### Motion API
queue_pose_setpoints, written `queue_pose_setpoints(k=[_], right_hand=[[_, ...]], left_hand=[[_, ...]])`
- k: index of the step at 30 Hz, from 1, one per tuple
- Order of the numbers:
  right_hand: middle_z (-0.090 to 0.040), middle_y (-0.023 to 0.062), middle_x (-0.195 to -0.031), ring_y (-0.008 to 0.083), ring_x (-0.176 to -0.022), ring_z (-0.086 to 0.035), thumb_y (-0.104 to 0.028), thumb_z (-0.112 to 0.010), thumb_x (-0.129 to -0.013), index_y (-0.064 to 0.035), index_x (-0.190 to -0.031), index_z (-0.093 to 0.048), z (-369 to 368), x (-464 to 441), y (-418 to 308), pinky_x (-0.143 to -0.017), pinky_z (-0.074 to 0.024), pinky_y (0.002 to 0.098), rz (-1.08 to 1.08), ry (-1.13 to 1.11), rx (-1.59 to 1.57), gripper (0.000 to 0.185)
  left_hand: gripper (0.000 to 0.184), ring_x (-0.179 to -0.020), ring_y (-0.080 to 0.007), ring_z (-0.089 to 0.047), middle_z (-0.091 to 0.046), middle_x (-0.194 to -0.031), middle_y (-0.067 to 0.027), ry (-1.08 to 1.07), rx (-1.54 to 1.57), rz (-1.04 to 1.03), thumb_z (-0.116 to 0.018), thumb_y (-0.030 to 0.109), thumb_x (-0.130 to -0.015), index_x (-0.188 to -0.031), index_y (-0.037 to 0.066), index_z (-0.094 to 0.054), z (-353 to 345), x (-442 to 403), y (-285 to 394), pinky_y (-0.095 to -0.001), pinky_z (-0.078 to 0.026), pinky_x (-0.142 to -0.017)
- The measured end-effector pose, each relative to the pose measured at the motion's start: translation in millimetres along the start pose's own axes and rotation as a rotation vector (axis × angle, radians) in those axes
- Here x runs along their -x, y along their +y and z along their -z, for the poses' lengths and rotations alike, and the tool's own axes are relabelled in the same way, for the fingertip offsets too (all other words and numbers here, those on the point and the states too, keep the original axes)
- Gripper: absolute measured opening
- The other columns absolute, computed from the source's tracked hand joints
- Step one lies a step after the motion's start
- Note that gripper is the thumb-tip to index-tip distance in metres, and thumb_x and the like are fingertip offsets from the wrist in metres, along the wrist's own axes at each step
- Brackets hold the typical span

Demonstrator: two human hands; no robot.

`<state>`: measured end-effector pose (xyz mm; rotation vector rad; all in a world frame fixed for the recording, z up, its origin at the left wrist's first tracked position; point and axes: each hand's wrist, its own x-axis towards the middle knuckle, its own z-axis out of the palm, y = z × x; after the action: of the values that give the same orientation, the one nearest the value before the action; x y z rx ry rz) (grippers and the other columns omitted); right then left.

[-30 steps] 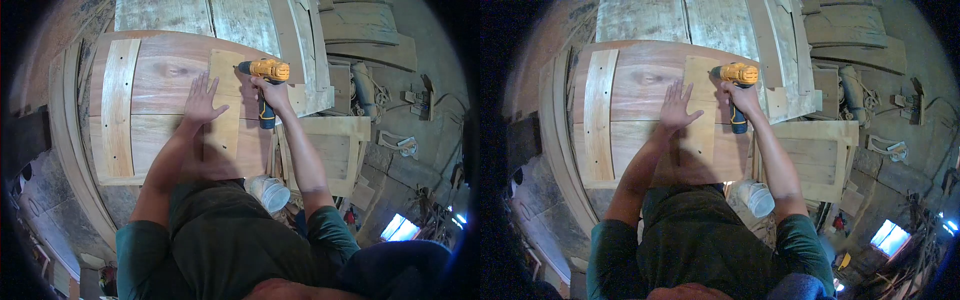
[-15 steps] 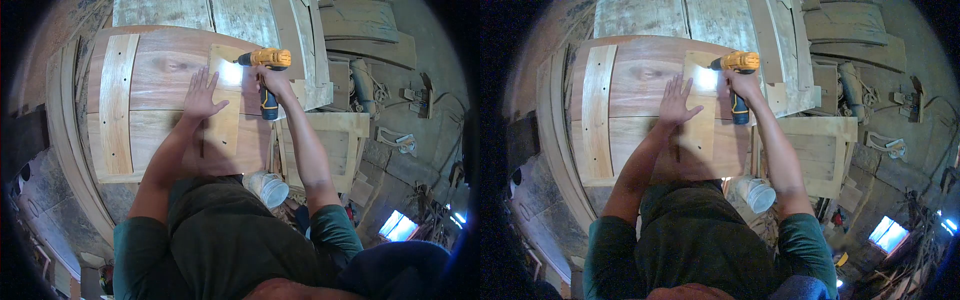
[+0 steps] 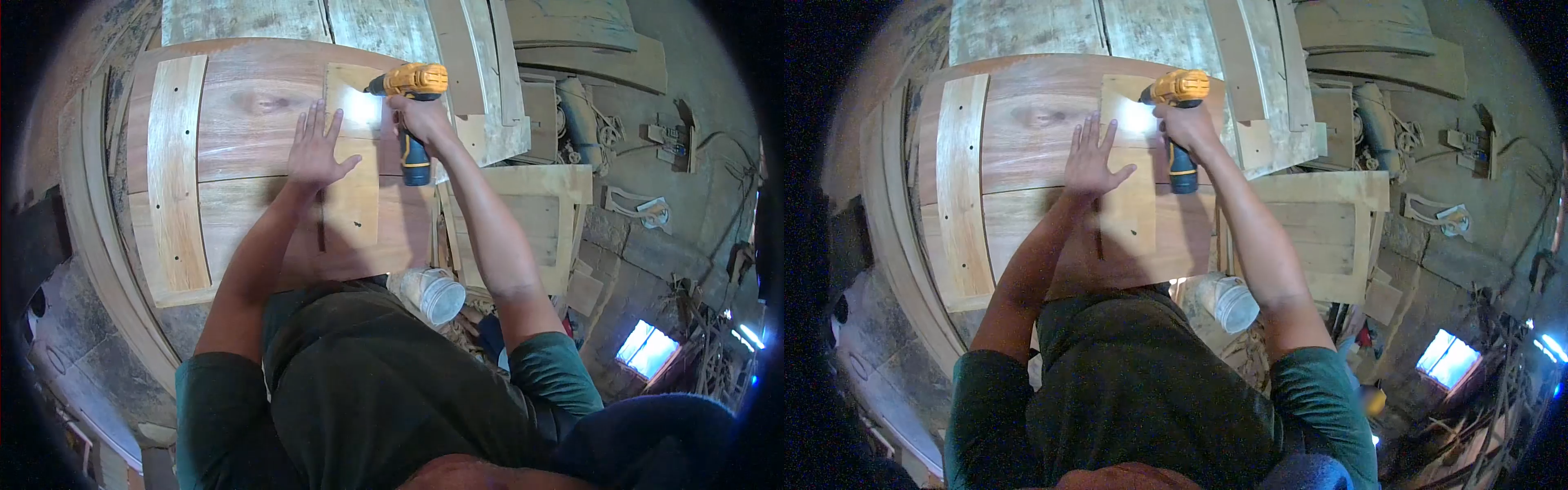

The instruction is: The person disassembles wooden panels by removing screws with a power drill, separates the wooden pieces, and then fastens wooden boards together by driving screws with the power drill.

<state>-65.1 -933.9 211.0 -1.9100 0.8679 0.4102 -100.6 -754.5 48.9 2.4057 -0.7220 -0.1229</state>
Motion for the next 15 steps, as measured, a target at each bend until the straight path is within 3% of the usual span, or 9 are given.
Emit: queue_pose_setpoints(k=[6, 10, 12, 15], right_hand=[[-0.062, 0.0087, -0.068, 0.0185, -0.054, -0.061, -0.009, -0.066, -0.082, 0.0021, -0.091, -0.061, -11, 5, -3, -0.049, -0.0511, 0.0339, 0.031, 0.076, 0.04, 0.015], [-0.061, 0.0084, -0.067, 0.0192, -0.051, -0.06, -0.008, -0.064, -0.084, 0.0014, -0.092, -0.06, 1, 3, -12, -0.046, -0.0497, 0.0336, 0.01, -0.011, -0.045, 0.013], [-0.059, 0.005, -0.068, 0.013, -0.052, -0.058, -0.013, -0.063, -0.087, -0.0018, -0.092, -0.057, 3, 0, -10, -0.048, -0.0509, 0.0284, -0.029, -0.03, -0.016, 0.014], [-0.06, 0.0048, -0.069, 0.0122, -0.053, -0.059, -0.015, -0.063, -0.088, -0.0014, -0.094, -0.057, 13, -8, -16, -0.049, -0.0513, 0.0276, -0.098, -0.065, 0.01, 0.016]], left_hand=[[0.098, -0.149, -0.0391, -0.018, -0.02, -0.158, -0.029, -0.011, -0.019, -0.001, -0.063, 0.063, -0.08, -0.154, 0.007, -0.03, 3, 0, 0, -0.0489, -0.011, -0.122], [0.098, -0.15, -0.0383, -0.017, -0.02, -0.158, -0.0287, -0.017, -0.053, 0.001, -0.061, 0.065, -0.081, -0.154, 0.007, -0.03, 4, 2, 2, -0.0486, -0.011, -0.122], [0.098, -0.15, -0.0383, -0.017, -0.021, -0.158, -0.0288, -0.016, -0.062, -0.004, -0.061, 0.066, -0.081, -0.154, 0.007, -0.03, 4, 1, 2, -0.0486, -0.011, -0.122], [0.099, -0.15, -0.0385, -0.017, -0.021, -0.158, -0.0286, -0.024, -0.086, -0.009, -0.06, 0.066, -0.082, -0.154, 0.007, -0.029, 4, 2, 2, -0.0486, -0.011, -0.122]])
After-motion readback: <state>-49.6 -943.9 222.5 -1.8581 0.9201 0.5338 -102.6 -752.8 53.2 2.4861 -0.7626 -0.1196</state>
